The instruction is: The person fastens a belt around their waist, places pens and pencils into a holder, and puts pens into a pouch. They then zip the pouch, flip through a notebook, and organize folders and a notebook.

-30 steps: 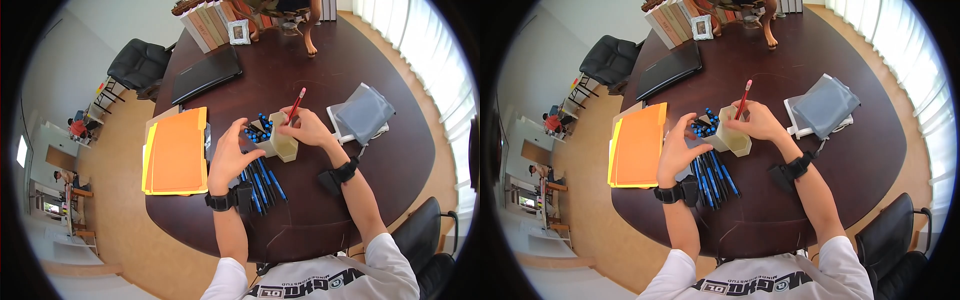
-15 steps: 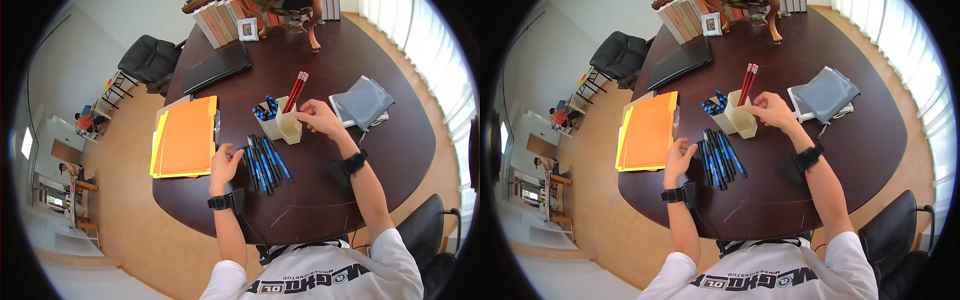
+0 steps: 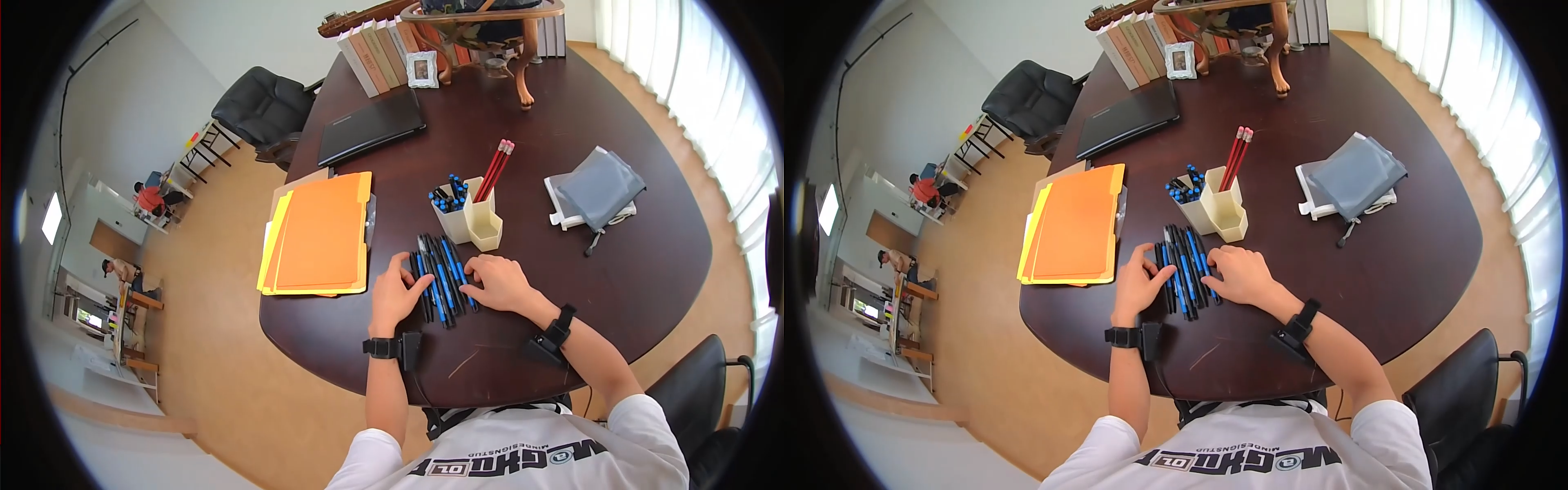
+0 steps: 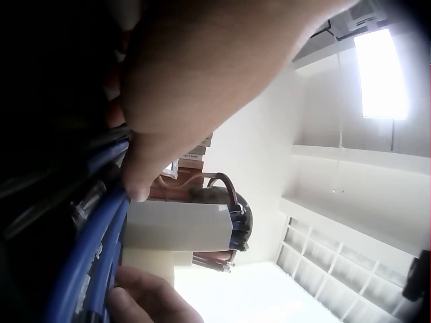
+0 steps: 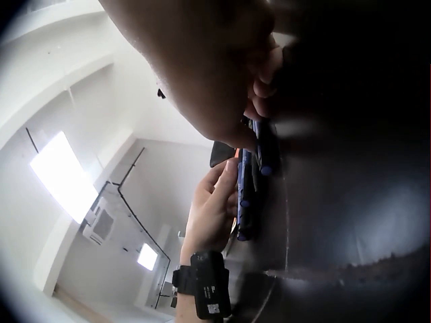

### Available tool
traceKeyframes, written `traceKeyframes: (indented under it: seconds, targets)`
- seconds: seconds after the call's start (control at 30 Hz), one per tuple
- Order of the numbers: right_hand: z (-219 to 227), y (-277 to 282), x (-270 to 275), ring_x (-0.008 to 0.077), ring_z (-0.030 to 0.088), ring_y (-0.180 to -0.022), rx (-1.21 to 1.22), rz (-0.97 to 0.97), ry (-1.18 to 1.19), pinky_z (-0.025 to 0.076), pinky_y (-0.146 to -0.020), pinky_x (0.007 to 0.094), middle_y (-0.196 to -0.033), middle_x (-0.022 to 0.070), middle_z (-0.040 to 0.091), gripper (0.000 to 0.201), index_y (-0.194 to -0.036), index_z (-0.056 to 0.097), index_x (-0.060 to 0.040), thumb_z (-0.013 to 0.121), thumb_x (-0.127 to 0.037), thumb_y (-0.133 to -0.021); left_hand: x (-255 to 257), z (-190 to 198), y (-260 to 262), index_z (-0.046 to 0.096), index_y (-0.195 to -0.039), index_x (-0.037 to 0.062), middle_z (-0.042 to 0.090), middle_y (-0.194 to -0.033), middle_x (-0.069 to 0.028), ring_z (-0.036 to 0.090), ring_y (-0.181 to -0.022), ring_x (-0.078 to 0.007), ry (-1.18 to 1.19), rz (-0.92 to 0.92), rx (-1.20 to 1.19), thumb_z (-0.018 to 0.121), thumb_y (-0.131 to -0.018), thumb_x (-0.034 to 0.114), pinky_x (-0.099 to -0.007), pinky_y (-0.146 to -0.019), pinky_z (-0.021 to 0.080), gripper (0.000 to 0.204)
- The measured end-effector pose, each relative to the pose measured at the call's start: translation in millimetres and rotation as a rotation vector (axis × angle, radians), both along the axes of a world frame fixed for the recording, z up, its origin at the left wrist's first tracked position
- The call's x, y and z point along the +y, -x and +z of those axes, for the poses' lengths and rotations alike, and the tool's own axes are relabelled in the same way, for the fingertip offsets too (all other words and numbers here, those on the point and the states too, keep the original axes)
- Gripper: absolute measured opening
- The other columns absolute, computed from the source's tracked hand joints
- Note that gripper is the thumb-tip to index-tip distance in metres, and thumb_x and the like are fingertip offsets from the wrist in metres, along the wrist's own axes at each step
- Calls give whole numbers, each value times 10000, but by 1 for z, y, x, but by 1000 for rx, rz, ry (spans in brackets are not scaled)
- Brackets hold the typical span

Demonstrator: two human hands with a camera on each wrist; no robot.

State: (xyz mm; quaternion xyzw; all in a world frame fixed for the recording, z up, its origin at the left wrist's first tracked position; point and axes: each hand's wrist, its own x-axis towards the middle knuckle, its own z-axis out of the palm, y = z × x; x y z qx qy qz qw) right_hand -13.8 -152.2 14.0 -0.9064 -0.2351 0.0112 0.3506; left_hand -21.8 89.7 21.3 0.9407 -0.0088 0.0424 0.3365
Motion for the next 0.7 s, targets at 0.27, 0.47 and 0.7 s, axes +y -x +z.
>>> traceKeyframes:
  seconds: [0.27,0.47,0.7]
  targets:
    - [-10,-5,-4,306,659,-795,-130,107,2,507,-640,453,-859,72,651,110,-932,631,-108,584,-144,-839,7,-12,-4,560,-1268,-11,638,-692,-84,574,-577,-168,78,-30,-106,755,-849,164,-304,-577,460,494]
    - [6,-2,-17,296,654,-831,-64,290,29,526,-679,434,-902,63,629,107,-881,657,-96,578,-73,-813,9,-17,-8,578,-1266,6,637,-674,-80,577,-561,-185,40,9,-115,738,-864,181,-318,-570,456,467]
    - [8,3,-20,277,613,-904,-162,361,74,533,-780,386,-1010,76,572,169,-967,702,-79,663,-59,-804,8,-19,-11,598,-1250,47,661,-699,-88,641,-646,-277,-47,25,-100,705,-891,258,-382,-610,481,429]
